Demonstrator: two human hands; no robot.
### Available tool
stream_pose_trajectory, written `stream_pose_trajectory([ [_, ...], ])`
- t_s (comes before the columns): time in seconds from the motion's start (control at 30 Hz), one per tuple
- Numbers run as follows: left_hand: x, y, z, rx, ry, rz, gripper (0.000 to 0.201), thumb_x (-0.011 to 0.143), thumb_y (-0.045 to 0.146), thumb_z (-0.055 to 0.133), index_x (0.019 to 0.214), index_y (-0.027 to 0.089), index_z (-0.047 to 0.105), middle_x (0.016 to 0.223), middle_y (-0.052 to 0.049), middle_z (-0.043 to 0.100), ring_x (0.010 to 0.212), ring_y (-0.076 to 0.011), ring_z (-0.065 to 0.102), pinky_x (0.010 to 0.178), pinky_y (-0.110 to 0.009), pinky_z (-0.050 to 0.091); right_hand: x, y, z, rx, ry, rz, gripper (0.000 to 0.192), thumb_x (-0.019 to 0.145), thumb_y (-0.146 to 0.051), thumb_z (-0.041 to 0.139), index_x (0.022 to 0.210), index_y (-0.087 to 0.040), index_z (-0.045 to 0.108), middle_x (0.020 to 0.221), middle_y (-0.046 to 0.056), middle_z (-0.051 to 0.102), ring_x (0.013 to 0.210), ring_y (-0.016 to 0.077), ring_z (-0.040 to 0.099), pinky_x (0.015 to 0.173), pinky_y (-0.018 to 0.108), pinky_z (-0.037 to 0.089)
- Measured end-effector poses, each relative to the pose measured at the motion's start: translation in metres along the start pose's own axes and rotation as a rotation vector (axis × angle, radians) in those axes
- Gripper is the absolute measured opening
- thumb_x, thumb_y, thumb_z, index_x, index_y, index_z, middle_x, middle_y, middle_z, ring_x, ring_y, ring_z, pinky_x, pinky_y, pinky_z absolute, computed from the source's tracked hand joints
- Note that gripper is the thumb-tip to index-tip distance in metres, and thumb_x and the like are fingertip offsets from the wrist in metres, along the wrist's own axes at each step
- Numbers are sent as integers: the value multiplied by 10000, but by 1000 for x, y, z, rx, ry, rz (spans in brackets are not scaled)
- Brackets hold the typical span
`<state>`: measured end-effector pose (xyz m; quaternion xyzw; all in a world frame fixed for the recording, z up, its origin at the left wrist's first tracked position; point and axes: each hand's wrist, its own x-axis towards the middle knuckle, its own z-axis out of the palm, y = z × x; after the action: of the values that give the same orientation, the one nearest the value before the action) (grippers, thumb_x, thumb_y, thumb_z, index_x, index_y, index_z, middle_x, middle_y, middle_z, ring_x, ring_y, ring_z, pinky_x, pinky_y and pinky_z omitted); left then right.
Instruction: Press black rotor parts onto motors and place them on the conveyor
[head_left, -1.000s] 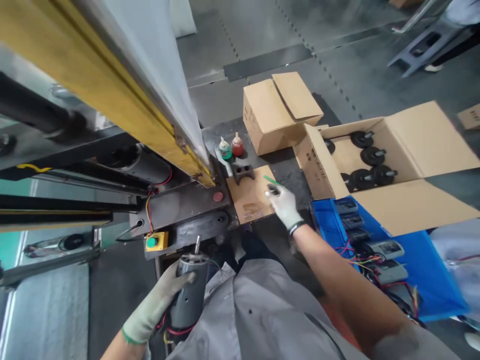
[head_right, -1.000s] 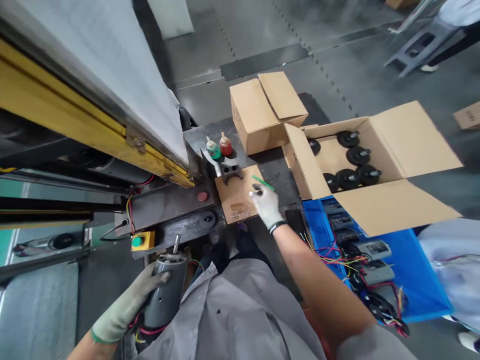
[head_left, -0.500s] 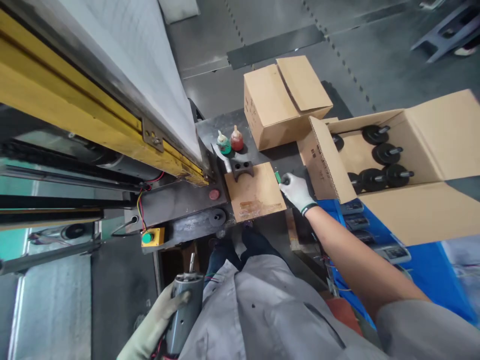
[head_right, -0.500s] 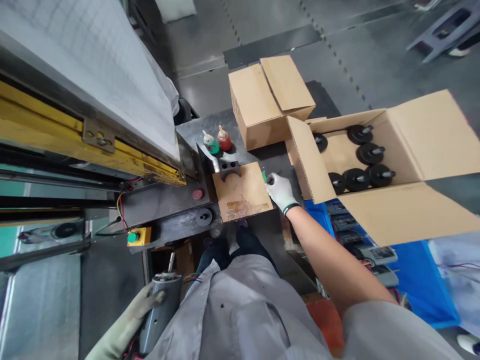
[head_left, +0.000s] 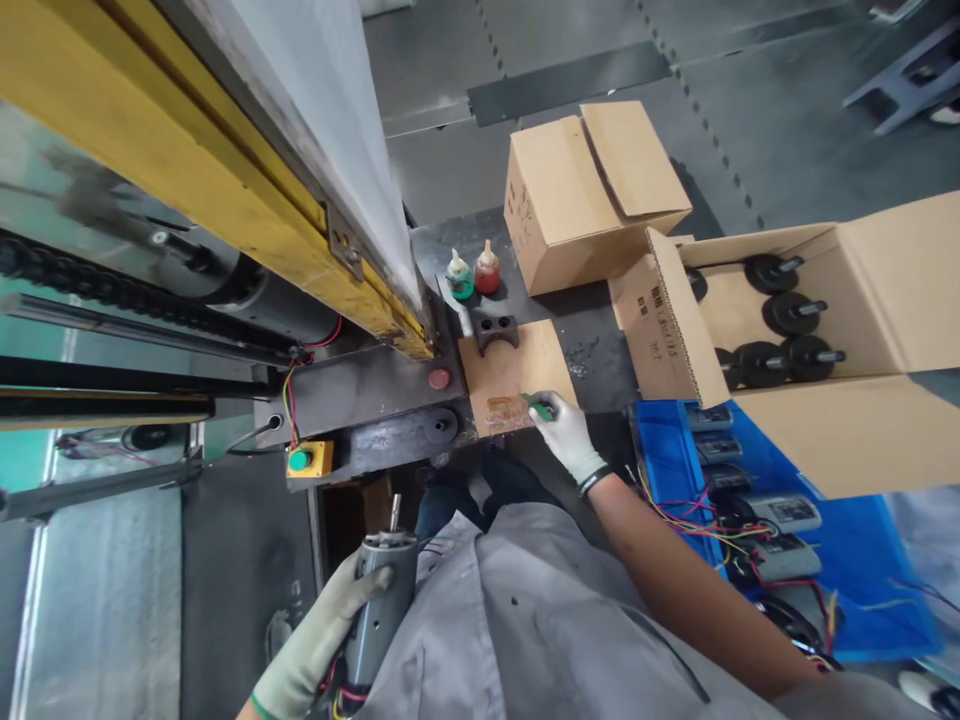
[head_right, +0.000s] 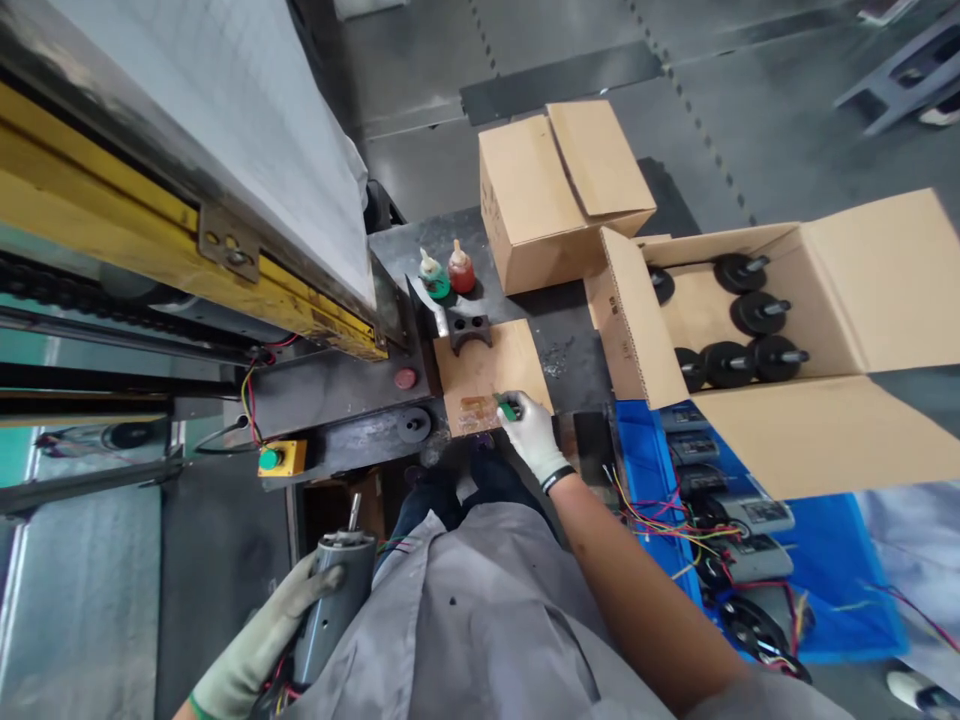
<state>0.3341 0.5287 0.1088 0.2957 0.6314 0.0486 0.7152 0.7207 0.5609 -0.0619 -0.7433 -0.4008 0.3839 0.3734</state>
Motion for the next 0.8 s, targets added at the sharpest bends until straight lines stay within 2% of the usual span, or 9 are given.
stream_pose_trajectory([
  [0.13,0,-5,-6,-11,-3,-3,544,838,563,781,1263,225,755,1270,-80,780,1233,-364,672,1076,-401,538,7,3,15,-94,7,-38,180,828,-361,631,915,-212,684,918,76,759,835,244,681,831,355,507],
  [0.37,2,-10,-21,-11,-1,-1,556,841,548,788,1282,212,747,1290,-81,777,1270,-364,657,1067,-375,541,9,11,31,-137,15,-55,177,855,-364,594,925,-213,652,883,62,736,800,225,668,764,318,474],
  [0.6,3,-3,-30,0,-34,-17,564,896,532,753,1338,184,715,1354,-90,756,1275,-349,666,1062,-354,543,4,10,31,-159,-16,-71,128,818,-342,605,825,-215,616,771,21,668,710,195,607,726,306,441],
  [0.8,11,3,-38,55,-46,-19,612,873,563,758,1335,164,718,1420,-105,725,1354,-390,614,1136,-414,511,-2,11,29,-155,0,-54,108,798,-321,621,796,-213,619,735,9,640,688,188,590,693,301,419],
])
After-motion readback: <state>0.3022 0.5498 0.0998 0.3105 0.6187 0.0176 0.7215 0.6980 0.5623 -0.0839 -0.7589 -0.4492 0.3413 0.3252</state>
